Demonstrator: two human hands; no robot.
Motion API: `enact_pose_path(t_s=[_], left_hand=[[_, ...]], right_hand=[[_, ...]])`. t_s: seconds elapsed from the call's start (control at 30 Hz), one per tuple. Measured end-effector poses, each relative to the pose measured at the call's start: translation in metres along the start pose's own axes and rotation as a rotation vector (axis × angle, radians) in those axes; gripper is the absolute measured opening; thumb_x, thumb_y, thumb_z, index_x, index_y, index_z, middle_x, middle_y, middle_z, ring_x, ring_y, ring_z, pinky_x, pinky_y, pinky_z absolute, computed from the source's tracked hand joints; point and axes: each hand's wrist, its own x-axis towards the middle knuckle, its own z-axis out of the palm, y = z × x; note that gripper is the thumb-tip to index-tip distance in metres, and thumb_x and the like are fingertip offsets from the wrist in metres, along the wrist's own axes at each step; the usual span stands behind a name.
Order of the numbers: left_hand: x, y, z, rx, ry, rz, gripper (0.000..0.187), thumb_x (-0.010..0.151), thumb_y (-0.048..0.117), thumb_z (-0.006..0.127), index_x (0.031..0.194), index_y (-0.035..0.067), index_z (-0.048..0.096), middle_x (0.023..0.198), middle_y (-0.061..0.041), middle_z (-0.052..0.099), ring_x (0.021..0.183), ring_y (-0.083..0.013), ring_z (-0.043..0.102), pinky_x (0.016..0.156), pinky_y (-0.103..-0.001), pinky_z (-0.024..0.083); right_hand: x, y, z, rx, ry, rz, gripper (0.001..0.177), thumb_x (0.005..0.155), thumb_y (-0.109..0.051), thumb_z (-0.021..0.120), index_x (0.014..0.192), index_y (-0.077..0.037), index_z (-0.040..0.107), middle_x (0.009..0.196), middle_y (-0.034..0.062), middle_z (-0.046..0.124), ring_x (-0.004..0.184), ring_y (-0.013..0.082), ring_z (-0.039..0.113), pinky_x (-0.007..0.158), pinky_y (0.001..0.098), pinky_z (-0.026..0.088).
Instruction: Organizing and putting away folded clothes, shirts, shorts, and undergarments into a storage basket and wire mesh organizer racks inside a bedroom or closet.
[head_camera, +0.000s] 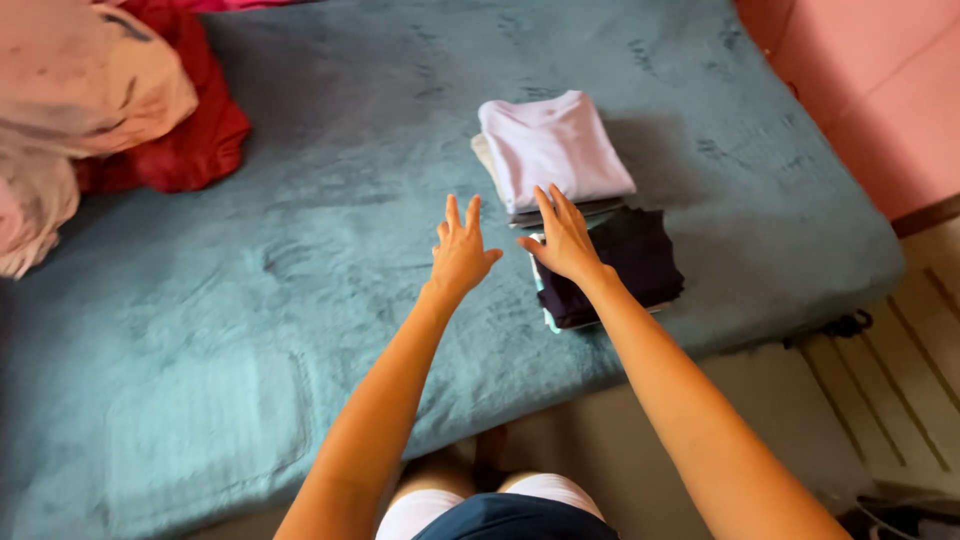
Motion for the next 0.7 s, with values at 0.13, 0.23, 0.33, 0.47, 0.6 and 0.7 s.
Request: enact_pose_path(t_s=[0.13, 0.23, 0.33, 0.47, 0.6, 0.7], left_hand=[[0.020, 0.013, 0.028, 0.021, -0.056, 0.056, 0.104, 0.075, 0.028, 0.090, 0.157, 0.016, 0.027, 0.165, -0.026, 0.011, 0.137, -0.0505, 0.039, 0.091, -0.069, 0.050], [0.040, 0.020, 0.039, 0.030, -0.079, 0.095, 0.104, 0.075, 0.027, 0.089, 0.157, 0.016, 0.027, 0.164, -0.027, 0.011, 0.136, -0.0521, 0.039, 0.091, -0.069, 0.050], [0.055, 0.030, 0.048, 0.035, -0.115, 0.089, 0.104, 0.074, 0.026, 0.089, 0.157, 0.015, 0.027, 0.164, -0.027, 0.012, 0.136, -0.0534, 0.038, 0.091, -0.069, 0.049], [0.074, 0.042, 0.061, 0.079, -0.090, 0.071, 0.100, 0.074, 0.030, 0.089, 0.154, 0.015, 0.031, 0.164, -0.027, 0.014, 0.135, -0.0528, 0.038, 0.095, -0.071, 0.046], [0.110, 0.030, 0.092, 0.122, 0.082, 0.044, 0.090, 0.078, 0.039, 0.086, 0.150, 0.014, 0.037, 0.162, -0.027, 0.021, 0.137, -0.0538, 0.038, 0.099, -0.071, 0.042], [0.152, 0.022, 0.114, 0.006, 0.208, -0.075, 0.087, 0.084, 0.044, 0.079, 0.153, 0.014, 0.036, 0.161, -0.027, 0.026, 0.136, -0.0542, 0.041, 0.101, -0.069, 0.042]], right_hand=[[-0.015, 0.037, 0.005, 0.004, 0.045, 0.059, 0.094, 0.085, -0.042, 0.080, 0.156, -0.002, 0.034, 0.157, 0.0338, 0.035, 0.142, 0.0506, 0.038, 0.116, 0.0551, 0.034], [-0.015, 0.051, 0.002, 0.007, 0.098, 0.069, 0.093, 0.085, -0.041, 0.082, 0.154, 0.000, 0.036, 0.154, 0.0347, 0.038, 0.139, 0.0519, 0.040, 0.115, 0.0551, 0.035], [-0.013, 0.064, -0.001, 0.018, 0.108, 0.074, 0.089, 0.084, -0.037, 0.082, 0.152, 0.000, 0.038, 0.153, 0.0339, 0.039, 0.139, 0.0518, 0.041, 0.115, 0.0544, 0.036], [-0.002, 0.092, 0.004, 0.057, 0.128, 0.074, 0.080, 0.086, -0.032, 0.080, 0.150, 0.001, 0.043, 0.153, 0.0310, 0.042, 0.139, 0.0493, 0.042, 0.114, 0.0535, 0.038], [0.022, 0.128, 0.016, 0.054, 0.184, 0.056, 0.068, 0.089, -0.028, 0.078, 0.146, -0.002, 0.050, 0.152, 0.0263, 0.048, 0.140, 0.0447, 0.045, 0.116, 0.0519, 0.038], [0.054, 0.168, 0.018, 0.021, 0.226, 0.028, 0.062, 0.094, -0.031, 0.075, 0.145, -0.003, 0.051, 0.153, 0.0246, 0.049, 0.142, 0.0433, 0.045, 0.118, 0.0518, 0.037]])
